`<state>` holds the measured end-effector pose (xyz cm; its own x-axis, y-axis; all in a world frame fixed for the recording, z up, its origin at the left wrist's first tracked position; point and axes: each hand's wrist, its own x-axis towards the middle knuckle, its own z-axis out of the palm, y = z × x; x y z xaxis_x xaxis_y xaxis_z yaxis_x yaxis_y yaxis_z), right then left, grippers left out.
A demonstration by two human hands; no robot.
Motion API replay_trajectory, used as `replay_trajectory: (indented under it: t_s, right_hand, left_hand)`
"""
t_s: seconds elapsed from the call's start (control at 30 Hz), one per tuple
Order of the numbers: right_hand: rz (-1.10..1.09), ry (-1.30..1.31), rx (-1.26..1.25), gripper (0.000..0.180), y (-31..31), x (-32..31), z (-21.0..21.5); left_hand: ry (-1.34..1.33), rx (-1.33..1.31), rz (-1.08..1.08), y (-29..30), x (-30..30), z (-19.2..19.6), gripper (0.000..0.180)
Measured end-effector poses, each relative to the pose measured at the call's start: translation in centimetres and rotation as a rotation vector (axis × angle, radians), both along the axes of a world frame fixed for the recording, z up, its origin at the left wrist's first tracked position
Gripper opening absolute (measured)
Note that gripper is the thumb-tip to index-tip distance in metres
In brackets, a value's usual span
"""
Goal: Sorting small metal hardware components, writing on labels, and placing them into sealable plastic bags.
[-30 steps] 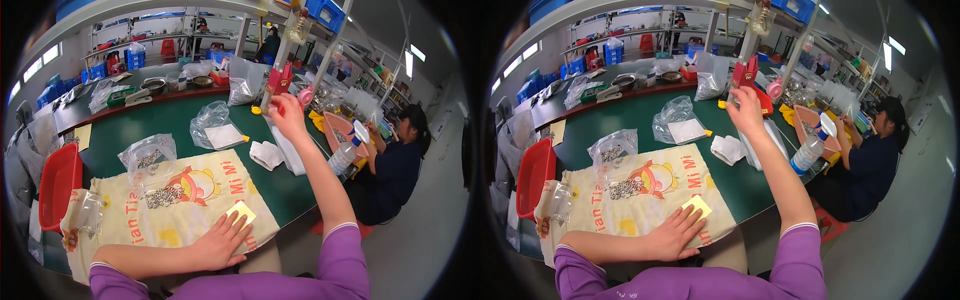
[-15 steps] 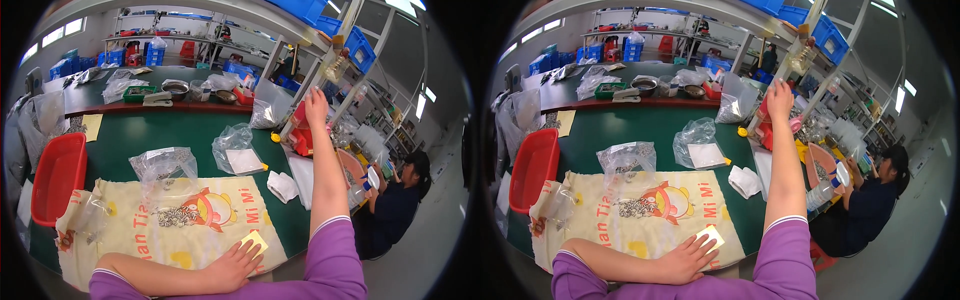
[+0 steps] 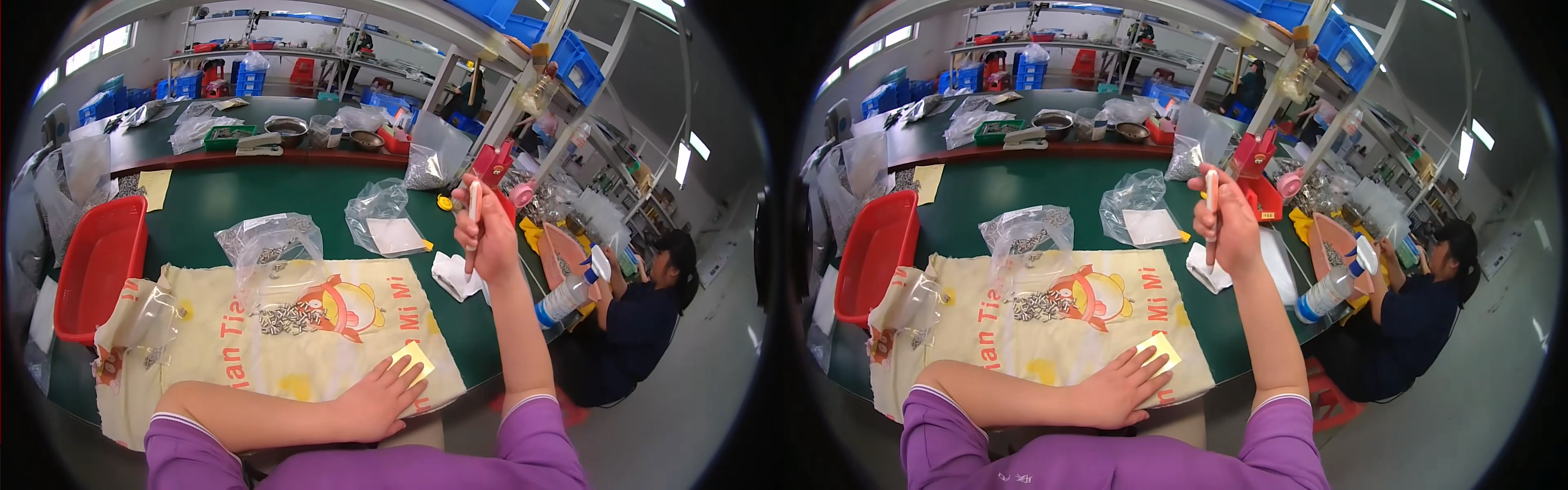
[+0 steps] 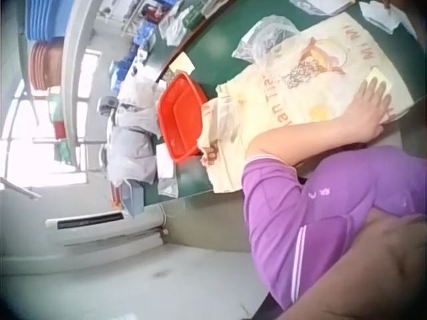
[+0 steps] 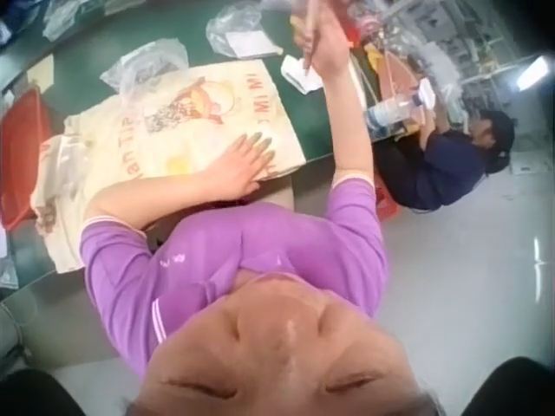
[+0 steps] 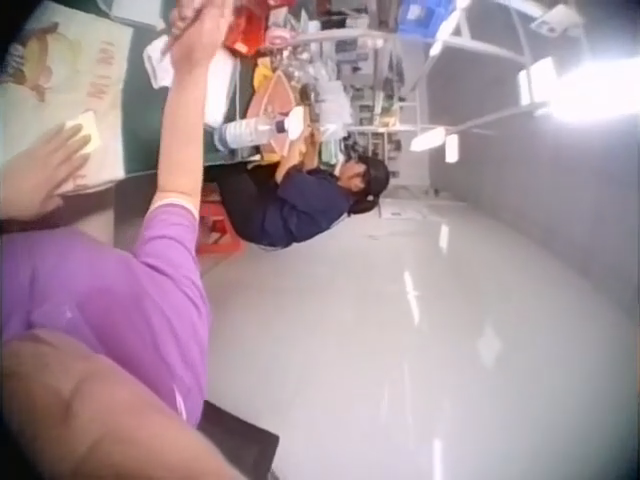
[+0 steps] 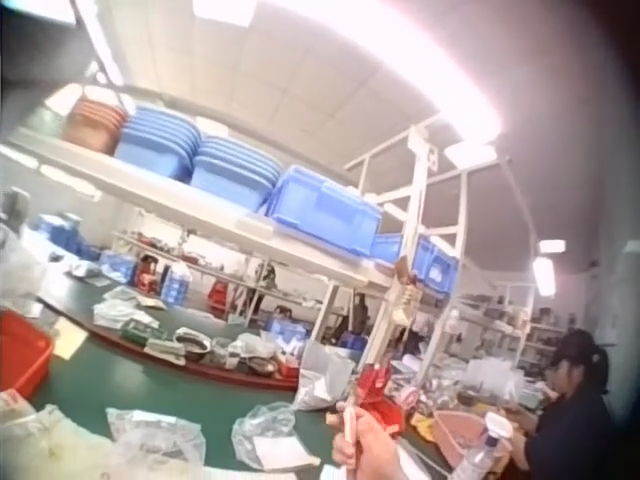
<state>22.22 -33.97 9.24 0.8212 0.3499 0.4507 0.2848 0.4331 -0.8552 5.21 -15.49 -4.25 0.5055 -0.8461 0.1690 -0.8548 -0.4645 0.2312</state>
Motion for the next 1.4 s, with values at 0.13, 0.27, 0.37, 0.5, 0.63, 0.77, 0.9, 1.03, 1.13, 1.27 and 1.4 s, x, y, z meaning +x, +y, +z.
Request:
replay_trajectory:
  t_s: [0.13, 0.27, 0.37, 0.5, 0.63, 0.77, 0.9, 1.03, 1.13, 1.27, 1.4]
  right_hand:
    - [-0.078, 0.010, -0.260, 0.050, 3.0, -3.6, -3.7]
    - [-0.199, -0.006, -0.385, 0.049, 3.5, -5.2, -4.5]
    - [-0.267, -0.030, -0.366, 0.049, 3.3, -5.9, -5.0]
    - [-0.367, -0.185, -0.389, 0.054, 2.1, -6.7, -6.0]
    - [-0.301, -0.290, -0.209, 0.047, 2.6, -7.8, -6.6]
    - [-0.265, -0.369, -0.177, 0.045, 2.7, -8.6, -7.6]
    - [-0.181, -0.341, -0.225, 0.049, 1.4, -8.8, -9.7]
    - [-0.065, -0.031, -0.226, 0.028, 0.4, -9.2, -12.2]
    - [-0.113, -0.065, -0.388, 0.028, -0.1, -9.2, -12.9]
    - [-0.220, -0.129, -0.474, 0.042, -0.6, -9.0, -10.9]
    - [-0.375, -0.279, -0.675, 0.027, 1.3, -7.9, -7.0]
  left_hand:
    - [0.016, -0.011, 0.024, 0.1, -0.1, -0.2, 0.070]
    - [0.021, -0.079, 0.034, 0.0, 0.0, -0.6, 0.071]
    - [0.022, -0.132, 0.011, 0.0, 0.0, -0.8, 0.073]
    - [0.031, -0.160, 0.008, 0.0, -0.1, -0.8, 0.070]
    - [0.045, -0.159, 0.016, 0.1, -0.2, -1.0, 0.071]
    - [0.030, -0.162, 0.024, 0.0, -0.2, -1.3, 0.071]
    - [-0.017, -0.235, 0.027, -0.1, -0.2, -1.3, 0.068]
    - [-0.009, -0.247, 0.038, -0.3, -0.1, -1.4, 0.067]
    - [-0.024, -0.239, 0.053, -0.3, -0.4, -1.4, 0.067]
    - [-0.056, -0.153, 0.060, -0.5, -0.4, -1.4, 0.068]
    - [-0.093, -0.133, 0.058, -0.5, -0.6, -1.0, 0.069]
